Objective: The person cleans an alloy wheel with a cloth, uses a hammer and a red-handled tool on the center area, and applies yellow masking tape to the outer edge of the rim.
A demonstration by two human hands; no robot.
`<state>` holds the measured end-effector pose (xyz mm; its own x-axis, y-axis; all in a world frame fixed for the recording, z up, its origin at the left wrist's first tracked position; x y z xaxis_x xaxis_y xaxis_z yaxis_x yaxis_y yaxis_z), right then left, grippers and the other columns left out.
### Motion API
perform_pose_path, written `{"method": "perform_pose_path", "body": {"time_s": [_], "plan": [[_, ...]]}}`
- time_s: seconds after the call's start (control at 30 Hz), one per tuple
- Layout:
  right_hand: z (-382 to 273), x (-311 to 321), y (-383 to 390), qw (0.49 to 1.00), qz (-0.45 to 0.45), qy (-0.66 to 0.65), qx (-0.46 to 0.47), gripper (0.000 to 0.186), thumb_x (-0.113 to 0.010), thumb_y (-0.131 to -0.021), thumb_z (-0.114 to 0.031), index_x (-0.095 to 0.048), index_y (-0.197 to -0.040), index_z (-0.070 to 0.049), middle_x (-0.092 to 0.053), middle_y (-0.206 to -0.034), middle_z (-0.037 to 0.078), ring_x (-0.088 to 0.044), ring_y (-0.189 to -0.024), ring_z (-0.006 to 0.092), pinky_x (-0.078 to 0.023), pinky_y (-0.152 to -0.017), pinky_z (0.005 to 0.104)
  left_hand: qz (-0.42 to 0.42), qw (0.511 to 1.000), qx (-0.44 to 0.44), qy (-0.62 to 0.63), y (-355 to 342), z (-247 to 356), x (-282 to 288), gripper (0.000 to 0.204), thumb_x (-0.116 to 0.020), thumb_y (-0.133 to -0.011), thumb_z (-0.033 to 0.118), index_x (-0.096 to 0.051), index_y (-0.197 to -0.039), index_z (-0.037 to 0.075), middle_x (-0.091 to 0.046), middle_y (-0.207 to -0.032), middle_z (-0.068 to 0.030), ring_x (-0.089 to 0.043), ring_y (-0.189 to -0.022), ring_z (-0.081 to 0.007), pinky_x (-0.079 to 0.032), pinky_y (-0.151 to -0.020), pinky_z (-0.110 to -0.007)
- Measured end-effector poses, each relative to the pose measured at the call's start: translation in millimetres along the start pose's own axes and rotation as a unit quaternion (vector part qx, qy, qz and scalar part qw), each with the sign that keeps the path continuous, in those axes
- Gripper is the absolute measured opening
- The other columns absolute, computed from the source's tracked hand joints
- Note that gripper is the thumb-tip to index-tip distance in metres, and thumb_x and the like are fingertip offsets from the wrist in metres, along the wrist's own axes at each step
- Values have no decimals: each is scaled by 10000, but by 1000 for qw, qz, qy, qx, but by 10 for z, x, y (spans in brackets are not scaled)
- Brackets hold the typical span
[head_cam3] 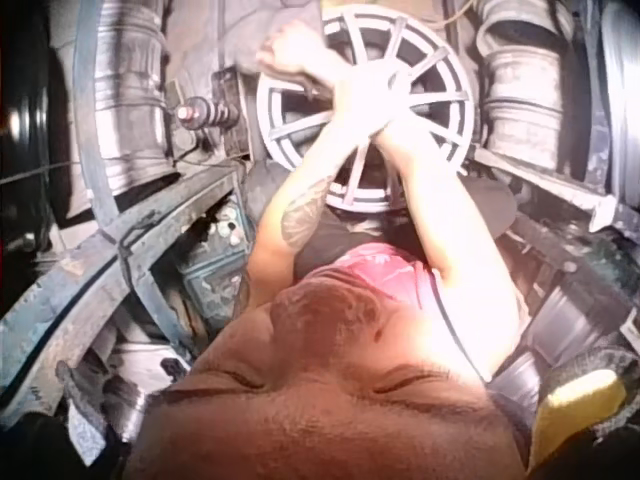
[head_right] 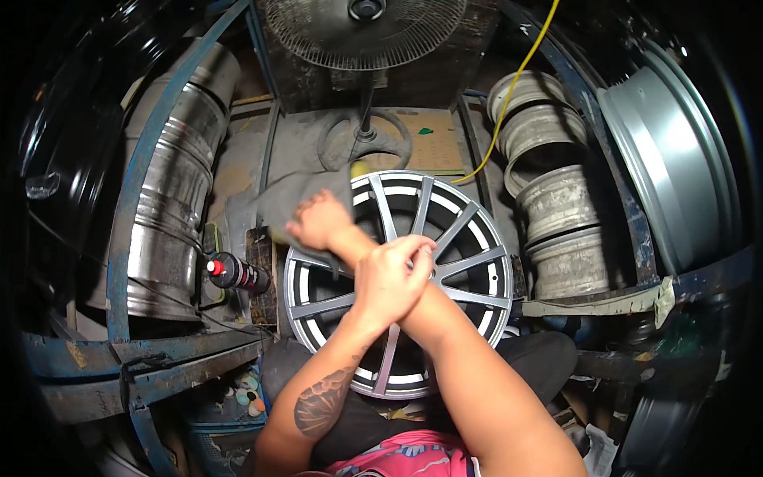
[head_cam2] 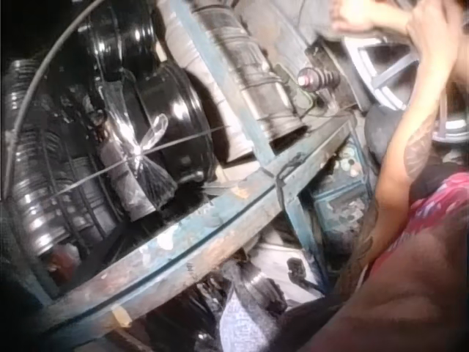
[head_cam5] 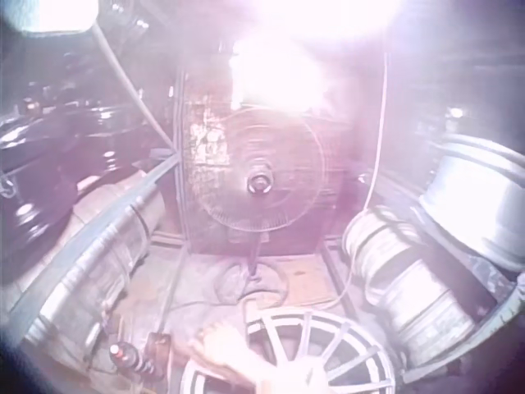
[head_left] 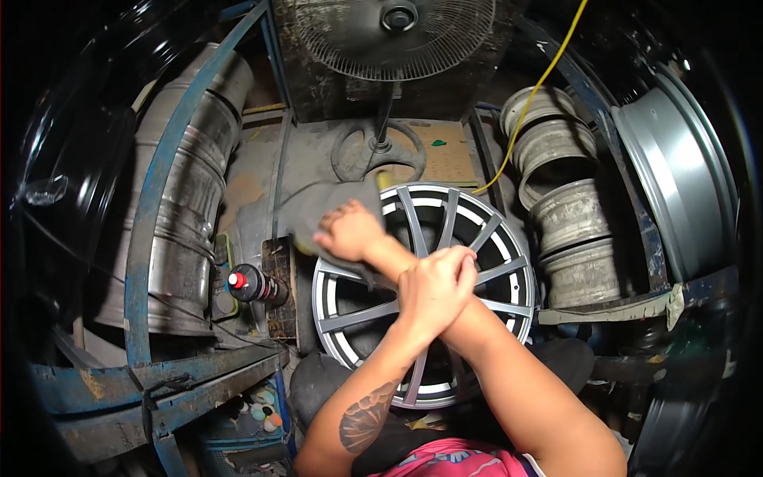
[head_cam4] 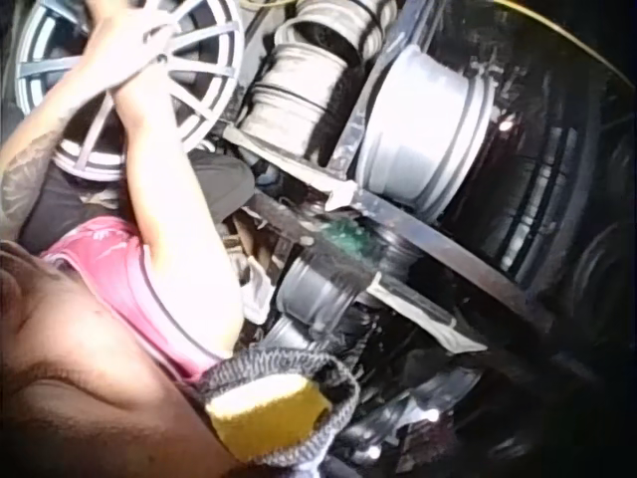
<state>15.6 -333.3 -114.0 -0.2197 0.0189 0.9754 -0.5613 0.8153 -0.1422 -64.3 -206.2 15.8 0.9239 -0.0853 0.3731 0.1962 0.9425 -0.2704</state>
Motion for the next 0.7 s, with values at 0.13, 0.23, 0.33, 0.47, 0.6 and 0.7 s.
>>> {"method": "perform_pose_path", "body": {"time_s": [0.13,0.23,0.33,0.47,0.6,0.7], "plan": [[165,172,9,999,-38,3,-36,684,-454,-956,-674,-697,-1254,-109,-651,-1300,183,-537,-1281,353,-324,-1160,471,-38,992,38,111,-33,-86,37,175,-622,-943,135,-737,-996,14,-734,-842,-140,-691,-669,-228,-536,-634,-326],[1217,418,247,981,-33,-6,-191,819,-399,-926,-774,-689,-1221,-67,-659,-1281,216,-589,-1231,394,-414,-1085,495,-50,996,-53,58,63,84,-84,169,-608,-933,134,-725,-969,17,-726,-883,-162,-713,-777,-326,-560,-698,-405],[2282,476,925,912,-138,-55,-383,891,-249,-961,-776,-661,-1294,-59,-618,-1366,217,-554,-1322,359,-415,-1110,464,-130,988,-85,18,188,175,-243,152,-616,-917,144,-713,-948,32,-721,-901,-155,-705,-814,-349,-567,-717,-442],[2893,383,1510,877,-153,-94,-446,844,-271,-1001,-717,-610,-1362,-34,-559,-1422,244,-509,-1362,380,-374,-1143,463,-136,983,-116,36,248,219,-233,149,-617,-916,141,-712,-949,31,-725,-896,-144,-706,-801,-338,-569,-712,-435],[3093,379,1346,882,-136,-126,-434,809,-378,-998,-689,-622,-1327,8,-572,-1391,266,-526,-1344,386,-397,-1124,465,-142,983,-113,35,220,276,-235,155,-611,-921,144,-711,-953,30,-724,-897,-149,-705,-811,-344,-566,-719,-444],[2338,421,628,894,-227,-88,-377,805,-450,-963,-708,-680,-1248,8,-627,-1326,256,-571,-1295,386,-447,-1078,476,-117,987,-103,30,236,200,-154,141,-604,-924,148,-678,-933,29,-696,-862,-170,-686,-797,-376,-551,-703,-472]]}}
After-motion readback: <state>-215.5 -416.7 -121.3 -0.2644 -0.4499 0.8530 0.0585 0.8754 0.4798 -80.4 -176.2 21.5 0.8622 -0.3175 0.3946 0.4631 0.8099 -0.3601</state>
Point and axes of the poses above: each hand's wrist, its own y-axis away from the middle knuckle, its own x-axis out of the back of the hand, z = x × y, the point moved 8 cm from there along -y, towards the middle knuckle
